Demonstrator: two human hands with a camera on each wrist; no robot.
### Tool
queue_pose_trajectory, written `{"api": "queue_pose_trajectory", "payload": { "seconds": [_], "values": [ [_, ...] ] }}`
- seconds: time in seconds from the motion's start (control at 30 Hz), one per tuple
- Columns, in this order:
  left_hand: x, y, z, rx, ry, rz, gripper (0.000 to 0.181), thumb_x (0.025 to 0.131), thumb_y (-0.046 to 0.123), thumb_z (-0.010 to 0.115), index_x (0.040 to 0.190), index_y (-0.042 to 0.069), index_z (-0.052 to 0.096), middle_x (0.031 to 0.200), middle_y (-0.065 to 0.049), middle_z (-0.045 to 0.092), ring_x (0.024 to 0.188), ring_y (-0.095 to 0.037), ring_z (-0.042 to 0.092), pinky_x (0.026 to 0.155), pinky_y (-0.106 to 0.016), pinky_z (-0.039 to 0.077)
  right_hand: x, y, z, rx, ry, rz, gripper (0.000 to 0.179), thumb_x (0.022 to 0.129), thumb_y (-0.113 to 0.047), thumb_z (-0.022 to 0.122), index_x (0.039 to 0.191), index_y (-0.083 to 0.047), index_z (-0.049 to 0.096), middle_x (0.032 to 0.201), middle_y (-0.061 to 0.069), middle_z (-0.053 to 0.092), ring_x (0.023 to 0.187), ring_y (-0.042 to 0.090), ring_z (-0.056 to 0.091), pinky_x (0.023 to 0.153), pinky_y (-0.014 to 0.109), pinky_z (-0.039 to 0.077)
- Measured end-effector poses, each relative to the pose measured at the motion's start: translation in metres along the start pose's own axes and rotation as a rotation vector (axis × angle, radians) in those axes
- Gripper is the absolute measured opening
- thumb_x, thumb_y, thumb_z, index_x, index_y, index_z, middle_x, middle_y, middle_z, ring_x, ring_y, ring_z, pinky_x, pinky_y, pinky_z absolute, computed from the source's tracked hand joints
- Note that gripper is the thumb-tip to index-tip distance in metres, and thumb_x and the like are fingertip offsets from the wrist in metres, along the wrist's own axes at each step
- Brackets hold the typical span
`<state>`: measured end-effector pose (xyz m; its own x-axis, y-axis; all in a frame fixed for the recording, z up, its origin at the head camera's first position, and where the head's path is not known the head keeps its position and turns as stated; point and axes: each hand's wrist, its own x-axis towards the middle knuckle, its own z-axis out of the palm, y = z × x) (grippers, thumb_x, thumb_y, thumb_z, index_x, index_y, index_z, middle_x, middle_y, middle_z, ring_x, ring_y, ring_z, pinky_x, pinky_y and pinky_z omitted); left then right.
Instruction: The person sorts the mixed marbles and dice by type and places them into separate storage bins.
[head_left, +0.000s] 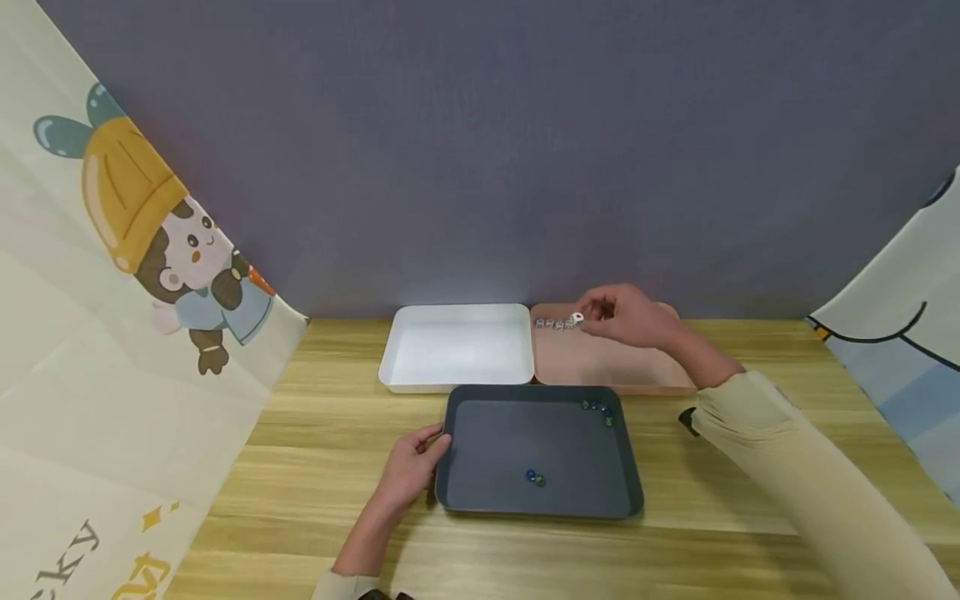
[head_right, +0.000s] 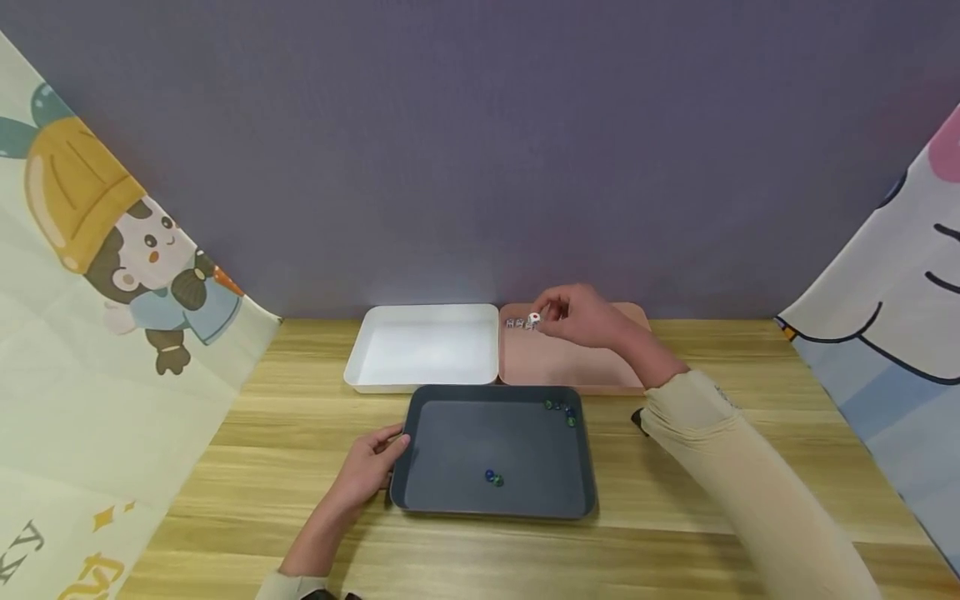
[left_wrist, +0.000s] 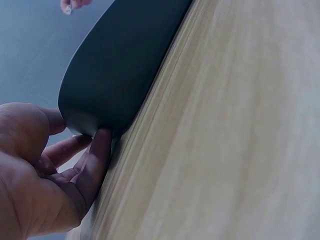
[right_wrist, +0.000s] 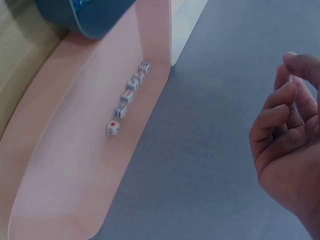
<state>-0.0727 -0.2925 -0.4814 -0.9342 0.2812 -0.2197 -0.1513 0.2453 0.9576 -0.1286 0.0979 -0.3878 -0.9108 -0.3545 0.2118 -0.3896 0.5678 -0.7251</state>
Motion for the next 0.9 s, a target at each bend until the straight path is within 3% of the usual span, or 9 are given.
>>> {"api": "queue_pose_trajectory", "payload": {
  "seconds": [0.1,0.17,0.27,0.5,0.73,0.9],
  "values": [
    [-0.009,0.015,0.001,0.001,-0.007,0.001,0.044,0.099,0.011,0.056,0.133,-0.016,0.047,0.108,-0.031,0.064,0.084,-0.036,0.067,0.065,-0.038,0.056,0.007,0.017,-0.002,0.032,0.01,0.07,0.02,0.093,-0.01,0.067,0.111,-0.002,0.068,0.085,0.009,0.064,0.07,0.022,0.057,0.059,0.034,0.045],
    [-0.008,0.015,0.002,0.004,-0.005,-0.002,0.043,0.099,0.01,0.056,0.133,-0.016,0.047,0.108,-0.032,0.064,0.084,-0.036,0.067,0.065,-0.039,0.056,0.011,0.023,-0.004,0.037,0.014,0.121,0.022,0.094,-0.012,0.066,0.113,-0.001,0.067,0.087,0.009,0.064,0.072,0.022,0.057,0.061,0.035,0.045],
    [-0.002,0.007,0.001,0.028,0.01,-0.003,0.043,0.099,0.01,0.056,0.133,-0.015,0.048,0.107,-0.031,0.064,0.083,-0.036,0.067,0.065,-0.04,0.056,0.017,0.031,-0.007,0.033,0.023,0.184,0.024,0.094,-0.017,0.067,0.113,-0.002,0.067,0.087,0.01,0.064,0.072,0.023,0.057,0.061,0.037,0.046],
    [0.012,-0.02,0.001,0.156,0.094,0.048,0.042,0.098,0.018,0.061,0.129,-0.009,0.056,0.118,-0.026,0.063,0.099,-0.029,0.064,0.079,-0.036,0.053,0.031,0.055,-0.012,0.053,0.018,0.332,0.033,0.094,-0.023,0.066,0.117,0.0,0.063,0.096,0.016,0.06,0.079,0.029,0.057,0.063,0.037,0.049],
    [0.012,-0.02,0.002,0.163,0.109,0.048,0.042,0.096,0.02,0.063,0.129,-0.007,0.058,0.114,-0.023,0.065,0.096,-0.027,0.066,0.078,-0.035,0.054,0.033,0.086,-0.016,0.034,0.031,0.507,0.04,0.096,-0.018,0.059,0.128,0.006,0.055,0.114,0.023,0.056,0.081,0.037,0.061,0.059,0.034,0.048],
    [0.012,-0.019,0.003,0.16,0.106,0.05,0.04,0.096,0.018,0.063,0.128,-0.006,0.059,0.11,-0.022,0.067,0.094,-0.027,0.066,0.076,-0.034,0.054,0.03,0.102,-0.015,0.095,0.014,0.599,0.043,0.097,-0.015,0.058,0.131,0.009,0.05,0.121,0.027,0.054,0.083,0.037,0.063,0.069,0.043,0.053]
  ]
}}
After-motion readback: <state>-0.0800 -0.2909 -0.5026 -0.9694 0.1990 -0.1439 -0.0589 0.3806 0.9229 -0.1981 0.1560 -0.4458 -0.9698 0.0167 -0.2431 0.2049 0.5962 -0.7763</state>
